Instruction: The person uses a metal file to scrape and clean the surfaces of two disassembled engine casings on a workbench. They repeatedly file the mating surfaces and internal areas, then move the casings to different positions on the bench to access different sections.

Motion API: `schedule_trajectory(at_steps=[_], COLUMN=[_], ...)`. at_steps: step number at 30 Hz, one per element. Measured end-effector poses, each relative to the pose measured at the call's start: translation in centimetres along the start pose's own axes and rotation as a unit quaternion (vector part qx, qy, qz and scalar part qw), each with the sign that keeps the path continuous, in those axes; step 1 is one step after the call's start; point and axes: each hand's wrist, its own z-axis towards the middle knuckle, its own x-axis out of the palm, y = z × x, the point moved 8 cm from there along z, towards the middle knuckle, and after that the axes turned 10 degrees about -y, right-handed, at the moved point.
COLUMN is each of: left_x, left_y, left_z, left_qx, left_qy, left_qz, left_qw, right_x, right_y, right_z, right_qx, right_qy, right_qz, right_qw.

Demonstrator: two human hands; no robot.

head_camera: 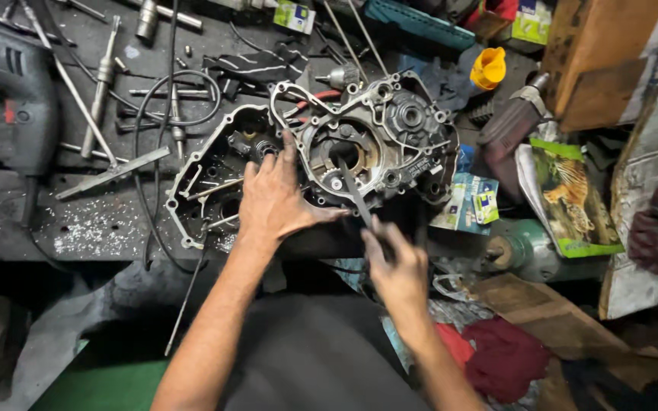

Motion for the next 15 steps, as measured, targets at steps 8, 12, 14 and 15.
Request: schedule_trajectory(at_steps=[8, 12, 14, 15], left_x=[-1.1, -0.5, -0.6, -0.8], left_y=[-0.4, -0.3, -0.2, -0.3], left_z=[0.1, 0.0, -0.1, 0.0], left_qx=[0.009, -0.005, -0.007, -0.004], left_qy=[-0.04, 0.012, 0.009, -0.002], left_qz=[-0.012, -0.007, -0.002, -0.004], left_qw=[0.999, 1.0, 1.0, 1.0], right_x=[0.3, -0.1, 0.1, 0.0], right_y=[-0.9, 0.1, 0.0, 0.0], right_z=[-0.4, -0.1, 0.1, 0.2], right_qx=[0.009, -0.038, -0.037, -0.033], right_qy=[-0.008, -0.027, -0.015, -0.012], right_qz=[-0.006, 0.077, -0.011, -0.056], right_qw=[1.0, 0.996, 0.999, 0.998])
